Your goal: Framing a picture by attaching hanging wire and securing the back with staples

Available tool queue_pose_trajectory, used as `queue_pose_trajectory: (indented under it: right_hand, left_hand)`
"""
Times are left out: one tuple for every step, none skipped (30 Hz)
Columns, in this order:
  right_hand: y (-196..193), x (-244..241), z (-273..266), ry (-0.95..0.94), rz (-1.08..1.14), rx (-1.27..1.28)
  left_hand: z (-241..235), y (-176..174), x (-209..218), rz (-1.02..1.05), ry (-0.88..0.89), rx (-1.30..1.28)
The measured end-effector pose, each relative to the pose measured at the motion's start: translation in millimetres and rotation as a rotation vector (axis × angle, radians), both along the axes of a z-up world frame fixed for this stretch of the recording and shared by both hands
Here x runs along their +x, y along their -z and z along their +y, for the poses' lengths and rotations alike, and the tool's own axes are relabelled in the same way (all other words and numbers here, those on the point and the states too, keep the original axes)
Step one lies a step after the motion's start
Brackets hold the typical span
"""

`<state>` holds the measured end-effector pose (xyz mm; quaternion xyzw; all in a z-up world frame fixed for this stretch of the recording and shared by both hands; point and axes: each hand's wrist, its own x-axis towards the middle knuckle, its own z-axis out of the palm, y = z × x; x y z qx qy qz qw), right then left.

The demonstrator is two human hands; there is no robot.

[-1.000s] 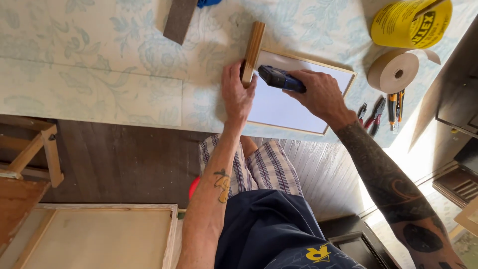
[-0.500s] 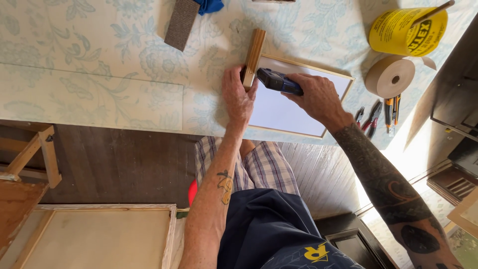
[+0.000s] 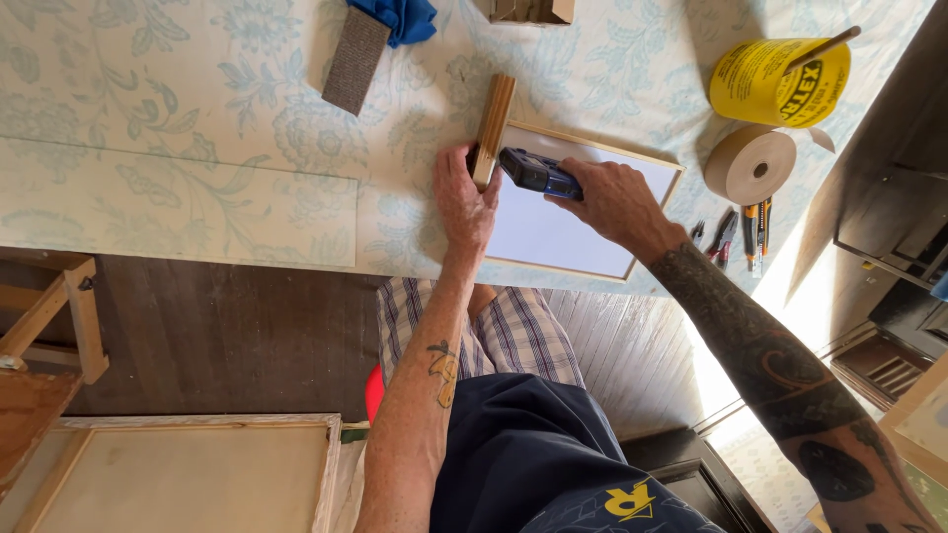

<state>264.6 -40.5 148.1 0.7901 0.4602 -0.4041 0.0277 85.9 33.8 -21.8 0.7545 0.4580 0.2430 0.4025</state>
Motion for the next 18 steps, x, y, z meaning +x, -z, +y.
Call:
queue_pose_trajectory:
  right_hand:
    - [1.4, 1.6, 0.1, 0.002, 0.014, 0.0]
    - [2.6, 1.2, -1.3, 0.005, 0.033, -0.003]
    - [0.1, -0.5, -0.3, 0.003, 0.04, -0.007]
    - [-2.1, -0.3, 1.8, -0.02, 0.019, -0.021]
    - [-4.7, -0.1, 4.0, -0.042, -0.001, -0.035]
    - [-5.2, -1.0, 4.3, -0.044, 0.001, -0.036]
    - [-6.2, -1.6, 4.6, -0.035, 0.007, -0.038]
    - [-7.1, -1.1, 5.5, -0.025, 0.008, -0.038]
    - [-6.3, -1.2, 5.6, -0.026, 0.008, -0.036]
    - [-5.8, -1.4, 5.4, -0.024, 0.009, -0.039]
    - [-5.7, -1.4, 5.1, -0.021, 0.01, -0.042]
    - [-3.1, -1.6, 4.0, -0.02, 0.008, -0.041]
    - [-0.7, -1.4, 2.8, -0.008, 0.025, -0.049]
    - [1.3, 0.6, 1.7, 0.005, 0.037, -0.056]
    - [-0.4, 0.4, 2.1, 0.008, 0.031, -0.054]
    - [-1.6, 0.3, 2.8, 0.015, 0.044, -0.044]
    - [-2.3, -0.1, 3.6, 0.022, 0.058, -0.035]
    - [-4.4, 0.4, 4.6, 0.022, 0.056, -0.034]
  left_hand:
    - [1.1, -1.8, 0.8, -0.006, -0.003, -0.005]
    - [0.3, -4.5, -1.2, -0.007, -0.005, -0.014]
    - [-1.9, -1.6, -2.8, -0.001, -0.007, -0.018]
    - [-2.5, 2.0, -1.9, -0.008, -0.008, -0.017]
    - [-3.1, 5.4, -1.0, -0.016, -0.01, -0.016]
    - [-2.9, 4.4, -1.8, -0.014, -0.011, -0.016]
    - [-2.8, 2.9, -2.4, -0.007, -0.011, -0.012]
    - [-1.4, 1.9, -1.3, -0.003, -0.009, -0.005]
    - [-1.8, 3.2, -1.3, -0.003, -0.009, -0.004]
    - [-2.7, 4.1, -1.4, -0.002, -0.009, -0.003]
    - [-3.7, 4.6, -1.4, 0.0, -0.009, -0.003]
    - [-3.4, 4.0, -2.2, -0.003, -0.008, -0.001]
    - [-3.3, 3.1, -2.5, -0.003, -0.004, 0.001]
    - [-2.7, 2.6, -0.3, -0.007, 0.001, 0.004]
    - [-3.0, 2.4, -0.3, -0.014, 0.003, 0.005]
    - [-2.9, 2.5, -0.4, -0.006, 0.006, 0.006]
    - [-2.8, 3.1, -0.7, 0.003, 0.008, 0.006]
    - [-2.4, 1.7, 0.4, 0.001, 0.008, 0.007]
